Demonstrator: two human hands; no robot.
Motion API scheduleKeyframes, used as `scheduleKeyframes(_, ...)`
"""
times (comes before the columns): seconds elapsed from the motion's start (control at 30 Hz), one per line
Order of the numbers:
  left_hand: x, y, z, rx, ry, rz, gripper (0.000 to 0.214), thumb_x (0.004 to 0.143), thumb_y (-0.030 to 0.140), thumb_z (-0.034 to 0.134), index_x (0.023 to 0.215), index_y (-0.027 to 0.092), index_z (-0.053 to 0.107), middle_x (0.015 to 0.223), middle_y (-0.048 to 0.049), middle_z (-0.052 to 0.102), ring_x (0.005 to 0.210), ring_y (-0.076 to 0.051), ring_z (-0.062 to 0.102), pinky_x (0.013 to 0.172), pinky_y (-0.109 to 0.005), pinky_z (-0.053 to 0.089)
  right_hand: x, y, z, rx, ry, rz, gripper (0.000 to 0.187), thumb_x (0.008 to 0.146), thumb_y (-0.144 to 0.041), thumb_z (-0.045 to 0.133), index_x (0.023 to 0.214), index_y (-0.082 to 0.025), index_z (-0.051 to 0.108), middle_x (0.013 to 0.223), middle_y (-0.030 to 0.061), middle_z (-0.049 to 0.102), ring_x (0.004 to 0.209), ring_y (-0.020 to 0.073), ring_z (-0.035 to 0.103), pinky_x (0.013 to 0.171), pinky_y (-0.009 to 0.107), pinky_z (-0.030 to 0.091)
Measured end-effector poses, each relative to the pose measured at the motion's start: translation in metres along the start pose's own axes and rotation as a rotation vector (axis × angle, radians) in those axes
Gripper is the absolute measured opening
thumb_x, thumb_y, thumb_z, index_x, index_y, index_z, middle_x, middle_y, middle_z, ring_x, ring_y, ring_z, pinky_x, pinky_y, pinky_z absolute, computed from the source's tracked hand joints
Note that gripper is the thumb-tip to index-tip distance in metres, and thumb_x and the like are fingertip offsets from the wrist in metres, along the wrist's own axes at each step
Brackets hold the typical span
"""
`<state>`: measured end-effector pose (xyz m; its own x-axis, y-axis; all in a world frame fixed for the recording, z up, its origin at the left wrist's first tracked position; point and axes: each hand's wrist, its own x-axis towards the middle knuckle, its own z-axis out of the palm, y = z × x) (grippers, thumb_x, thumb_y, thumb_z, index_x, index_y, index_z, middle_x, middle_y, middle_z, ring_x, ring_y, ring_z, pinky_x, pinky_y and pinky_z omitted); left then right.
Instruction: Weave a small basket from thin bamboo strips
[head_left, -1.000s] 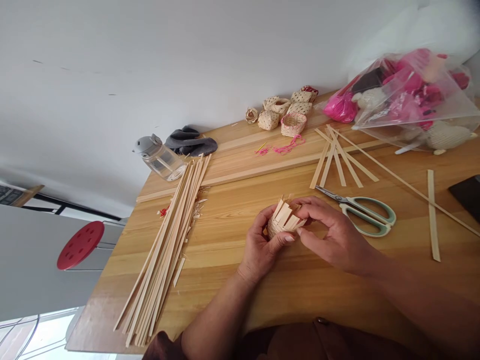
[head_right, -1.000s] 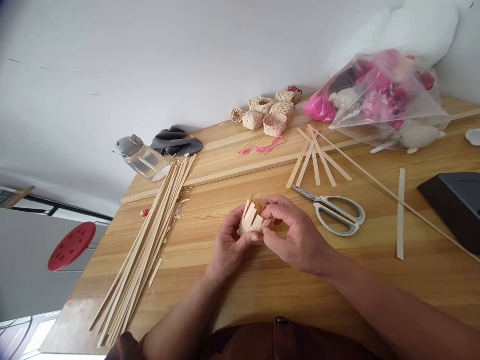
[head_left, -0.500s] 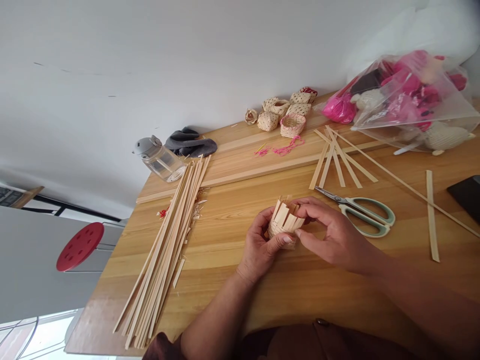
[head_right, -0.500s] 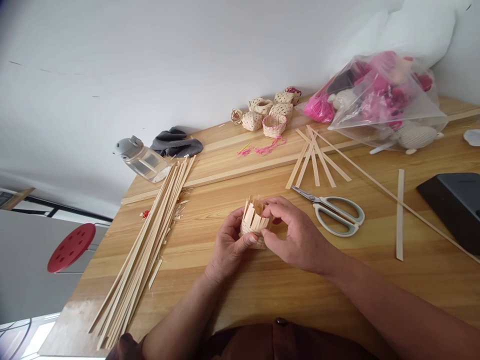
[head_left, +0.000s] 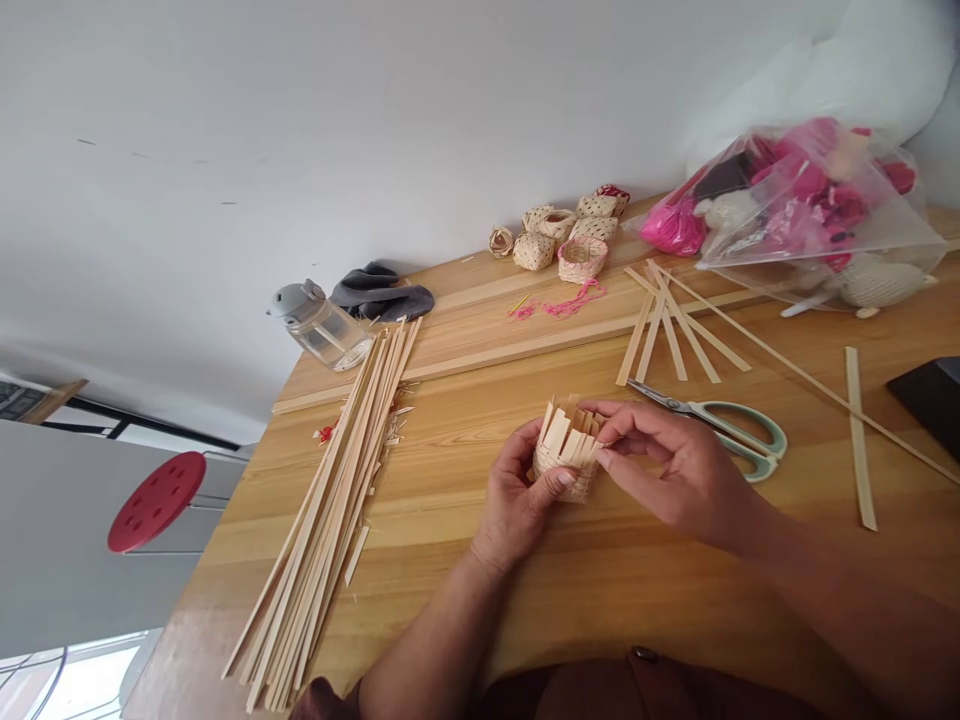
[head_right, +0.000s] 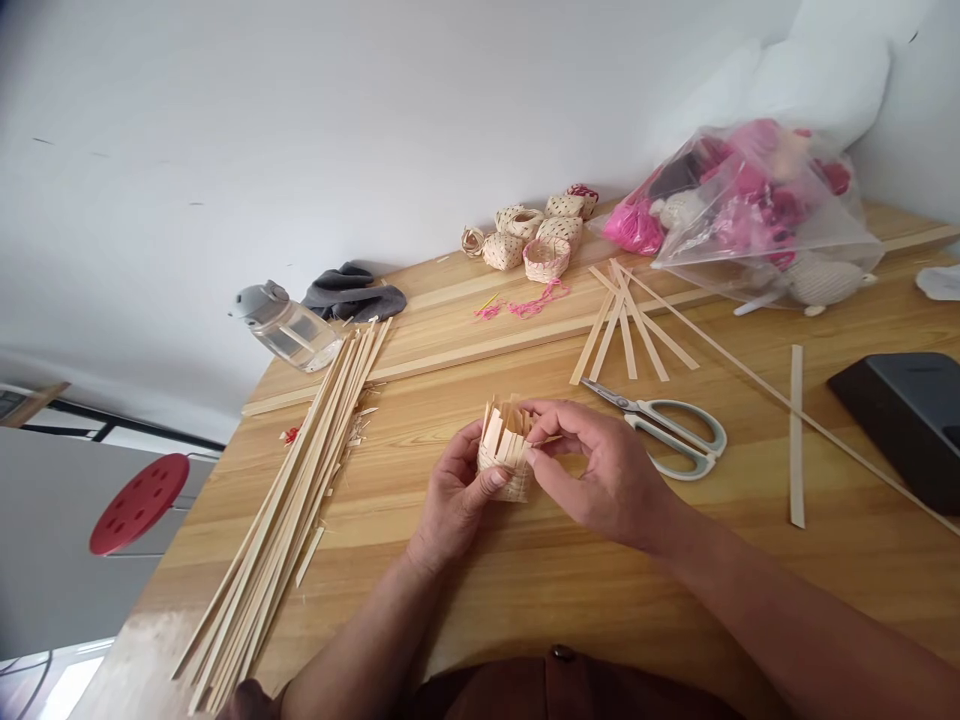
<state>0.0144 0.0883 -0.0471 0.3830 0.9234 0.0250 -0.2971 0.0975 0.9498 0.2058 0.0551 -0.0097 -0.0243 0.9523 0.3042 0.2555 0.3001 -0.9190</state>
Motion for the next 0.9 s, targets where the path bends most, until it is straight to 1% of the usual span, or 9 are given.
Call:
scheduleKeyframes(0.13, -0.0005, -0.0009, 0.0003, 0.013, 0.012, -0.007, 0.066, 0.075, 0.042, 0.088, 0.131, 0.022, 0.061, 0.134, -0.0107, 0.069, 0.125, -0.028, 0.063, 0.109, -0.041, 0.047, 0.0, -0.0013, 0.0, -0.006, -0.01, -0.026, 0.008, 0.09, -0.02, 0.069, 0.088, -0.025, 0.063, 0.129, 0.01, 0.069, 0.131, 0.0299, 0.062, 0.094, 0.04, 0.062)
scheduleKeyframes(0.3, -0.001, -0.001, 0.0016, 0.009, 0.012, 0.043, 0.063, 0.074, 0.04, 0.089, 0.129, 0.024, 0.063, 0.133, -0.0088, 0.07, 0.123, -0.027, 0.064, 0.108, -0.039, 0.048, -0.0004, -0.0014, 0.0018, -0.028, -0.022, -0.024, 0.009, 0.092, -0.018, 0.065, 0.089, -0.027, 0.061, 0.129, 0.0078, 0.068, 0.131, 0.0294, 0.061, 0.095, 0.041, 0.061)
scheduleKeyframes(0.4, -0.0013, -0.0008, 0.0022, 0.026, 0.019, 0.054, 0.063, 0.074, 0.041, 0.089, 0.129, 0.023, 0.063, 0.132, -0.0095, 0.07, 0.122, -0.027, 0.064, 0.108, -0.04, 0.048, -0.0003, -0.0009, 0.0032, -0.047, -0.006, -0.013, 0.01, 0.091, -0.019, 0.066, 0.09, -0.027, 0.061, 0.124, 0.0079, 0.07, 0.12, 0.0294, 0.067, 0.091, 0.042, 0.063)
scheduleKeyframes(0.47, -0.0016, -0.0009, 0.0023, 0.033, 0.021, 0.053, 0.063, 0.075, 0.04, 0.089, 0.129, 0.022, 0.063, 0.132, -0.0098, 0.07, 0.122, -0.027, 0.064, 0.108, -0.04, 0.048, 0.0, -0.0006, 0.0039, -0.059, 0.0, -0.004, 0.009, 0.09, -0.019, 0.066, 0.091, -0.026, 0.061, 0.121, 0.0077, 0.07, 0.111, 0.0278, 0.071, 0.089, 0.041, 0.063)
scheduleKeyframes(0.53, -0.0019, -0.0011, 0.0021, 0.037, 0.028, 0.049, 0.062, 0.075, 0.04, 0.088, 0.129, 0.022, 0.063, 0.132, -0.0095, 0.07, 0.121, -0.027, 0.064, 0.107, -0.039, 0.049, 0.0006, -0.0008, 0.0041, -0.063, 0.006, 0.015, 0.007, 0.091, -0.02, 0.066, 0.094, -0.026, 0.062, 0.123, 0.0077, 0.069, 0.104, 0.0251, 0.072, 0.088, 0.04, 0.064)
scheduleKeyframes(0.63, -0.0022, -0.0012, 0.0016, 0.032, 0.028, 0.05, 0.06, 0.075, 0.038, 0.088, 0.128, 0.023, 0.064, 0.131, -0.0088, 0.07, 0.121, -0.026, 0.064, 0.107, -0.038, 0.049, 0.0019, -0.002, 0.0033, -0.055, 0.005, 0.028, 0.006, 0.092, -0.021, 0.066, 0.095, -0.025, 0.063, 0.122, 0.0075, 0.069, 0.1, 0.0232, 0.072, 0.086, 0.038, 0.064)
scheduleKeyframes(0.7, -0.0022, -0.001, 0.0015, 0.024, 0.023, 0.045, 0.059, 0.076, 0.038, 0.088, 0.128, 0.023, 0.064, 0.131, -0.0086, 0.07, 0.121, -0.026, 0.064, 0.107, -0.038, 0.049, 0.0027, -0.0028, 0.002, -0.053, -0.012, 0.011, 0.005, 0.093, -0.022, 0.066, 0.095, -0.026, 0.064, 0.121, 0.0069, 0.07, 0.103, 0.0233, 0.072, 0.086, 0.036, 0.063)
scheduleKeyframes(0.8, -0.0016, -0.0005, 0.0014, 0.02, 0.024, 0.033, 0.061, 0.075, 0.04, 0.088, 0.128, 0.023, 0.064, 0.132, -0.0091, 0.07, 0.122, -0.027, 0.064, 0.108, -0.04, 0.048, 0.0033, -0.0027, -0.0001, -0.053, -0.025, -0.014, 0.003, 0.094, -0.024, 0.066, 0.097, -0.026, 0.067, 0.125, 0.006, 0.069, 0.108, 0.0237, 0.07, 0.087, 0.036, 0.062)
scheduleKeyframes(0.9, -0.0007, -0.0003, 0.0013, 0.009, 0.018, 0.014, 0.063, 0.074, 0.042, 0.089, 0.128, 0.023, 0.063, 0.133, -0.01, 0.069, 0.124, -0.028, 0.063, 0.108, -0.041, 0.048, 0.0037, -0.0006, -0.0016, -0.022, -0.019, 0.007, 0.003, 0.094, -0.029, 0.068, 0.096, -0.027, 0.07, 0.127, 0.0056, 0.07, 0.11, 0.0248, 0.07, 0.088, 0.036, 0.062)
